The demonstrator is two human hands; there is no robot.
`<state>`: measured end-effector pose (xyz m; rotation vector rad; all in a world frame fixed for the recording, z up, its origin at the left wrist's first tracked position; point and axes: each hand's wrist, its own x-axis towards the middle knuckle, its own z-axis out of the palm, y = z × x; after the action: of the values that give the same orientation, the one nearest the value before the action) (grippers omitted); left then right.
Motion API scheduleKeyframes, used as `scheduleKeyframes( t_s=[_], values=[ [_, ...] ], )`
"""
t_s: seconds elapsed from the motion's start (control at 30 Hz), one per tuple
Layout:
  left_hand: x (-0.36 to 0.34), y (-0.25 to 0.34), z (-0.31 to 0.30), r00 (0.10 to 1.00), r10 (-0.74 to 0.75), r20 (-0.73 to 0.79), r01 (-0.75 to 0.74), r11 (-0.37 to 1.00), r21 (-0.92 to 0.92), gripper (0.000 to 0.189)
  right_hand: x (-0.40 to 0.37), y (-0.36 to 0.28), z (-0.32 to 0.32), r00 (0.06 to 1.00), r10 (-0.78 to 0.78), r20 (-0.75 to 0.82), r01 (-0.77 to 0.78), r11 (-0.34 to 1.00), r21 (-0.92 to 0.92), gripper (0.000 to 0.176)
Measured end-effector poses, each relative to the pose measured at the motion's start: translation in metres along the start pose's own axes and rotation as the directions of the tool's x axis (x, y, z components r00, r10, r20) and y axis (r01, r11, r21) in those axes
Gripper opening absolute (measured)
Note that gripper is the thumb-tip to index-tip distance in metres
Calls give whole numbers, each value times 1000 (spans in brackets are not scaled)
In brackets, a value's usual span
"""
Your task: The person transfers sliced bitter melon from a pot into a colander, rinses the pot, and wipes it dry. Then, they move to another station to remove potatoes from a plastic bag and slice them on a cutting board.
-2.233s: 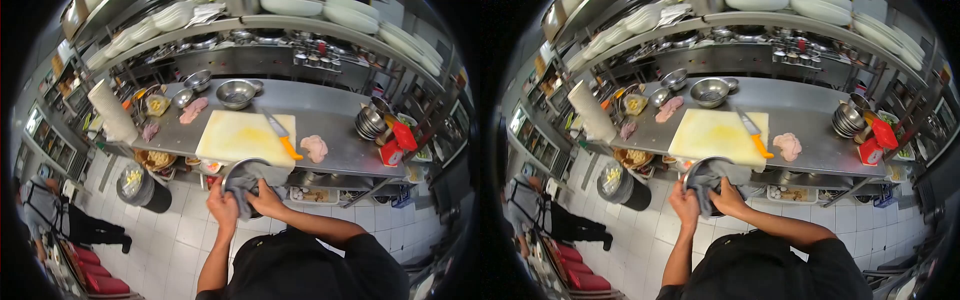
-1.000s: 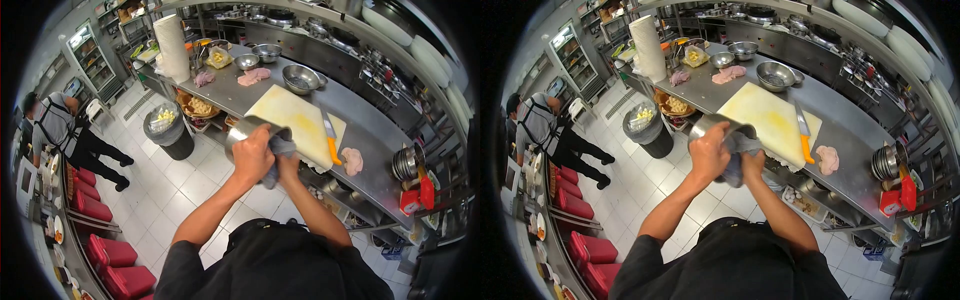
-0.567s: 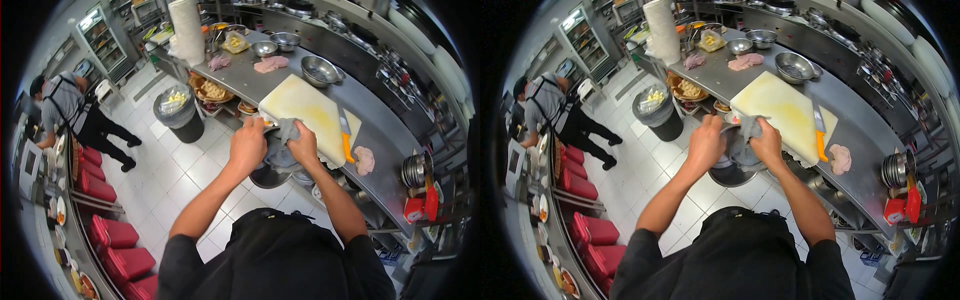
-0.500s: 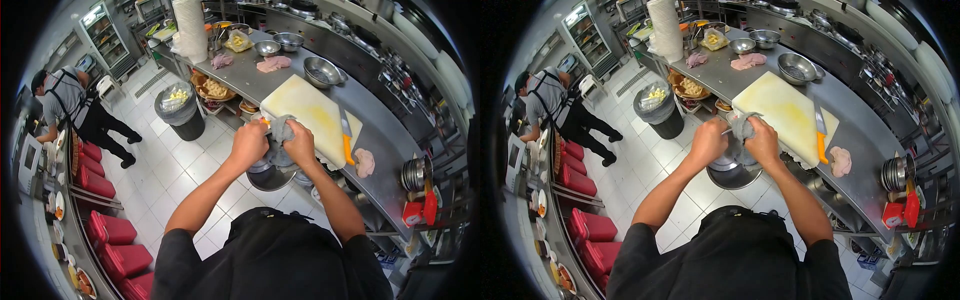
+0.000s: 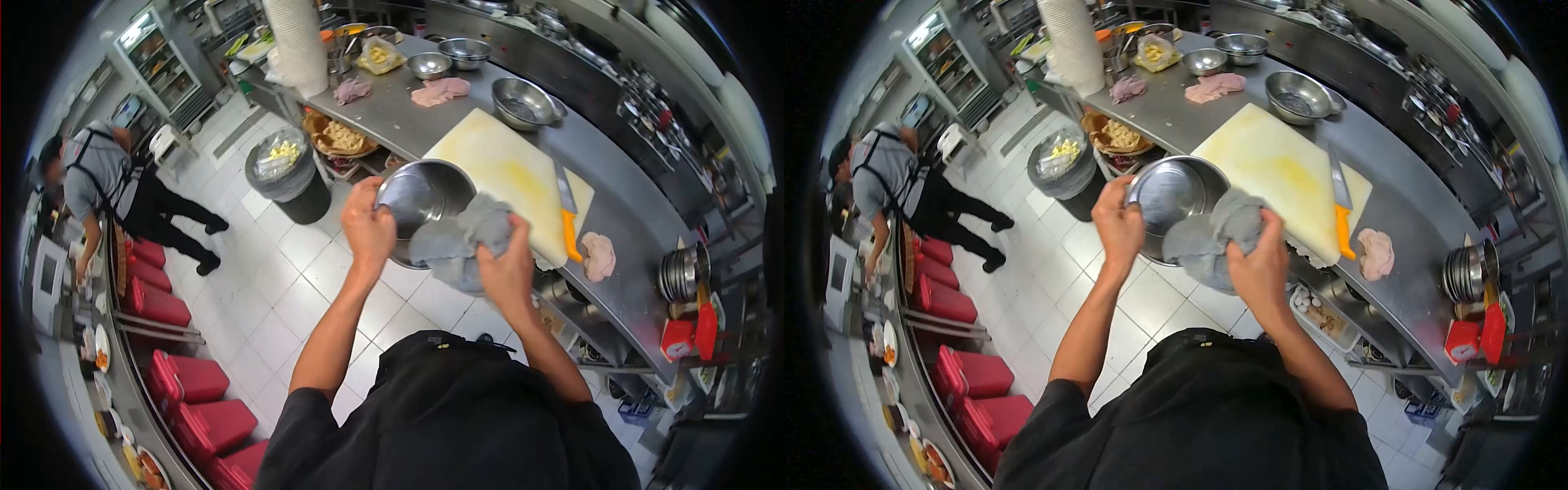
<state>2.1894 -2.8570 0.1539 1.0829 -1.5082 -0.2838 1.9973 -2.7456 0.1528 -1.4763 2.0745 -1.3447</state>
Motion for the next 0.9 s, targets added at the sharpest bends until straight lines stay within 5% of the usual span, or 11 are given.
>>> scheduleKeyframes(
  t_s=[0.1, 0.13, 0.2, 0.23, 0.3, 0.4, 0.63, 0.7, 0.8, 0.83, 0.9],
  values=[
    [-19, 9, 11, 999, 18, 43, -17, 999, -31, 33, 7, -29, -13, 981, -178, -77, 182, 982, 54, 60],
    [-25, 21, 10, 987, -101, 126, 107, 993, -45, 34, 10, -22, -6, 981, -195, -13, 196, 980, 28, 60],
    [-46, 35, 21, 997, 2, 78, 10, 988, -155, 36, 16, 7, 25, 971, -219, 99, 223, 975, -26, 61],
    [-60, 40, 27, 985, -58, 163, 93, 971, -220, 38, 14, 23, 48, 979, -27, 204, 28, 1000, -2, 56],
    [-80, 41, 35, 978, -54, 203, 103, 966, -236, 39, -8, 48, 78, 976, -50, 213, -68, 855, 514, 42],
    [-94, 18, 31, 958, -127, 257, 170, 973, -155, 37, -21, 44, 72, 629, 258, 733, -709, 578, 404, 35],
    [-105, -25, 20, 949, -236, 211, 241, 971, 2, 35, -6, 44, 23, 395, 226, 890, -584, 810, 53, 30],
    [-97, -35, 17, 954, -256, 155, 252, 967, 46, 30, 2, 24, -3, 613, 71, 787, -603, 686, 407, 45],
    [-75, -20, -1, 904, -253, 345, 192, 961, 201, 21, 14, -14, -21, 863, -64, 501, -271, 778, 567, 74],
    [-76, -15, 2, 930, -153, 335, 107, 982, 152, 13, 12, -20, -14, 895, -167, 413, 21, 941, 337, 77],
    [-74, 15, -2, 881, -95, 464, 31, 989, 144, 11, 2, -31, 8, 844, -423, 329, 513, 815, -269, 83]
  ],
)
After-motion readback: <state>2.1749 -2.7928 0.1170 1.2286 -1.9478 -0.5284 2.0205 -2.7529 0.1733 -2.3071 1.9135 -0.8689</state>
